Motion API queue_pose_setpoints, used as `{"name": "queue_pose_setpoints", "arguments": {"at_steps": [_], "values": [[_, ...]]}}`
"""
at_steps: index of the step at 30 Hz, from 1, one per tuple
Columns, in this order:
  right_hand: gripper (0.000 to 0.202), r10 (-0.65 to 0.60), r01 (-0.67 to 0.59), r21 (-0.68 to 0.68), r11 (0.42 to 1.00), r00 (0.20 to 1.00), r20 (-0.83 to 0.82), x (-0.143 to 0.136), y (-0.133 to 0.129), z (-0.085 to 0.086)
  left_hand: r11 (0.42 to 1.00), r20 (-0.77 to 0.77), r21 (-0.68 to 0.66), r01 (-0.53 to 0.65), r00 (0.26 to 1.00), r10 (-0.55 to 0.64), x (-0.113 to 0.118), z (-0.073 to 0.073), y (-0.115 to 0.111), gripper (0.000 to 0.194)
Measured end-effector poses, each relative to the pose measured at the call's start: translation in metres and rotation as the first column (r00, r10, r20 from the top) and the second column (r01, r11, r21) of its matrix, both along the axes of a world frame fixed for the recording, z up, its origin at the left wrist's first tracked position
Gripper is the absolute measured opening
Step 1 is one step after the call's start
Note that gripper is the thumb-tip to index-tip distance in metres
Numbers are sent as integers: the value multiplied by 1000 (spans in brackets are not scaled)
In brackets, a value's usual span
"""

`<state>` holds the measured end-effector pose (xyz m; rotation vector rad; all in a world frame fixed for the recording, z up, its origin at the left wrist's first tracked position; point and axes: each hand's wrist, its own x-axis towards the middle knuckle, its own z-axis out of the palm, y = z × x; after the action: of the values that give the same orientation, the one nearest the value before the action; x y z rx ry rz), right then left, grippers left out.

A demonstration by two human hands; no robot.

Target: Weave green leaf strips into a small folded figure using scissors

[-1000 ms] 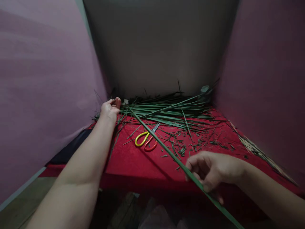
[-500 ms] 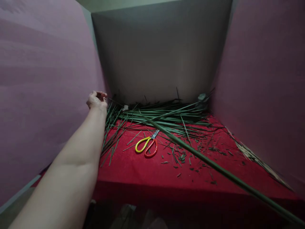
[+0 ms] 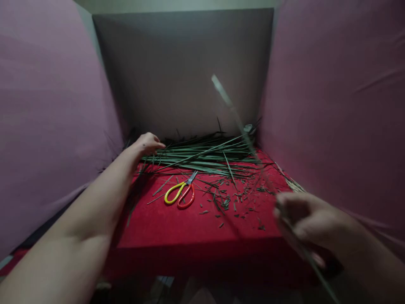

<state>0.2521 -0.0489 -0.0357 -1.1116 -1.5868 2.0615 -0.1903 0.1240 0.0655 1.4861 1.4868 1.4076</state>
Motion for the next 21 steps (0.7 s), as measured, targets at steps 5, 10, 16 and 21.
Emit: {"name": "queue_pose_setpoints", "arguments": {"at_steps": [5, 10, 16, 21], "values": [[36, 80, -62, 60, 996, 924, -373, -86, 73, 40, 957, -38, -151, 247, 966, -255, 82, -20, -42, 10], [31, 93, -80, 54, 995, 938, -333, -116, 102, 33, 796, 356, -151, 587, 783, -510, 136, -45, -72, 24], [20, 50, -19, 105, 994, 954, -296, -127, 118, 27, 843, 443, -201, 500, 814, -376, 140, -59, -61, 18], [12, -24, 86, 231, 969, 966, -259, -141, 133, 16, 871, 465, -188, 454, 822, -328, 134, -71, -50, 13]]}}
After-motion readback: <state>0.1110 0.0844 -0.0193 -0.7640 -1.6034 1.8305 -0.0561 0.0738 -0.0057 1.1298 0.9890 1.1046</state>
